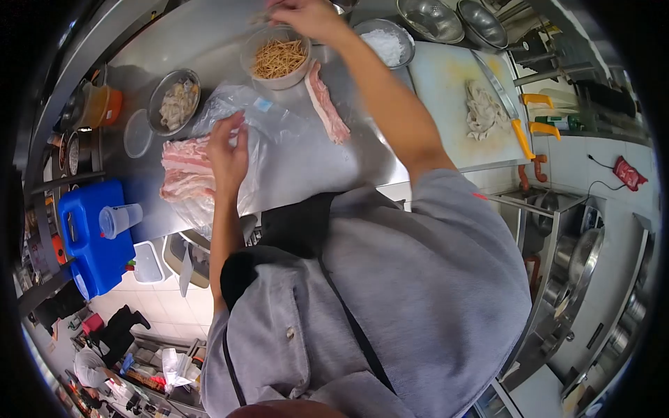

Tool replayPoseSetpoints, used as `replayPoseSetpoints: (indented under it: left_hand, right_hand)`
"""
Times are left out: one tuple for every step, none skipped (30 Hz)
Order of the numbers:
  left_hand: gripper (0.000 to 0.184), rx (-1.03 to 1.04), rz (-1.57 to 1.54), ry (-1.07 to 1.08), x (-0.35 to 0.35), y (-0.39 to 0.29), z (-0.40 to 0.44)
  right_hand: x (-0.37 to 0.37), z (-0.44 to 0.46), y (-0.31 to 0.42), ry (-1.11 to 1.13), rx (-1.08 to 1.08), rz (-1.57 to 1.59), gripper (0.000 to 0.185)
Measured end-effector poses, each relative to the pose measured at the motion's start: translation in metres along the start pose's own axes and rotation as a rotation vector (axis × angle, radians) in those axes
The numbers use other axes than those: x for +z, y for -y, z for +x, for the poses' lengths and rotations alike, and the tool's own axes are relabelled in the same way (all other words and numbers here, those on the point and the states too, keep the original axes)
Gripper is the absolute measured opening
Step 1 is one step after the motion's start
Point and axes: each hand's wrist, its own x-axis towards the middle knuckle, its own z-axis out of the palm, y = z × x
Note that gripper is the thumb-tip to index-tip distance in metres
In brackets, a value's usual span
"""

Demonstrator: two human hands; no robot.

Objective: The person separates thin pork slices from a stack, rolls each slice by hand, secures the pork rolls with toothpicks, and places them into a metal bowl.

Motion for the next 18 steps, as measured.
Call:
replayPoseSetpoints:
  left_hand:
    - [0.027,0.007,-0.006,0.002,0.01,0.002,0.013]
    - [0.027,0.021,0.072,0.017,0.021,0.001,0.025]
    - [0.027,0.036,0.147,0.034,0.033,-0.001,0.034]
    - [0.027,0.044,0.131,0.042,0.044,-0.001,0.042]
    - [0.031,0.081,0.242,0.055,0.053,-0.001,0.05]
    - [0.035,0.119,0.354,0.064,0.061,0.0,0.056]
    - [0.035,0.128,0.345,0.073,0.066,0.003,0.061]
    - [0.034,0.109,0.395,0.089,0.07,0.008,0.064]
    - [0.034,0.093,0.446,0.1,0.071,0.012,0.068]
    - [0.034,0.103,0.443,0.103,0.071,0.016,0.072]
    - [0.036,0.113,0.502,0.089,0.069,0.021,0.073]
    - [0.038,0.118,0.563,0.078,0.067,0.02,0.071]
    - [0.038,0.119,0.566,0.083,0.066,0.019,0.071]
    - [0.038,0.11,0.534,0.053,0.064,0.018,0.07]
    - [0.038,0.103,0.503,0.026,0.06,0.015,0.068]
    - [0.038,0.107,0.506,0.03,0.057,0.012,0.067]
    - [0.039,0.121,0.469,0.012,0.054,0.009,0.064]
    - [0.039,0.135,0.431,-0.007,0.05,0.006,0.062]
  right_hand:
    - [-0.019,-0.017,0.027,-0.045,0.049,-0.059,0.018]
    - [-0.048,-0.027,0.027,-0.035,0.039,-0.091,0.016]
    - [-0.075,-0.037,0.025,-0.028,0.031,-0.126,0.015]
    - [-0.096,-0.049,0.027,-0.041,0.035,-0.14,0.015]
    - [-0.115,-0.061,0.028,-0.17,0.162,-0.483,0.018]
    - [-0.132,-0.073,0.027,-0.298,0.292,-0.824,0.02]
    - [-0.153,-0.084,0.006,-0.311,0.3,-0.829,0.02]
    - [-0.177,-0.095,-0.029,-0.129,0.23,-0.946,0.023]
    - [-0.178,-0.1,-0.029,0.057,0.156,-1.055,0.027]
    - [-0.182,-0.103,-0.027,0.046,0.158,-1.058,0.027]
    - [-0.183,-0.11,-0.027,0.087,0.25,-1.094,0.03]
    - [-0.176,-0.115,-0.022,0.133,0.346,-1.123,0.033]
    - [-0.176,-0.111,-0.026,0.1,0.374,-1.182,0.036]
    - [-0.177,-0.108,-0.038,0.099,0.378,-1.176,0.036]
    - [-0.177,-0.107,-0.056,0.061,0.28,-1.243,0.036]
    - [-0.176,-0.104,-0.069,0.021,0.177,-1.312,0.036]
    - [-0.177,-0.102,-0.08,0.016,0.178,-1.309,0.036]
    - [-0.174,-0.098,-0.084,0.148,0.035,-1.421,0.036]
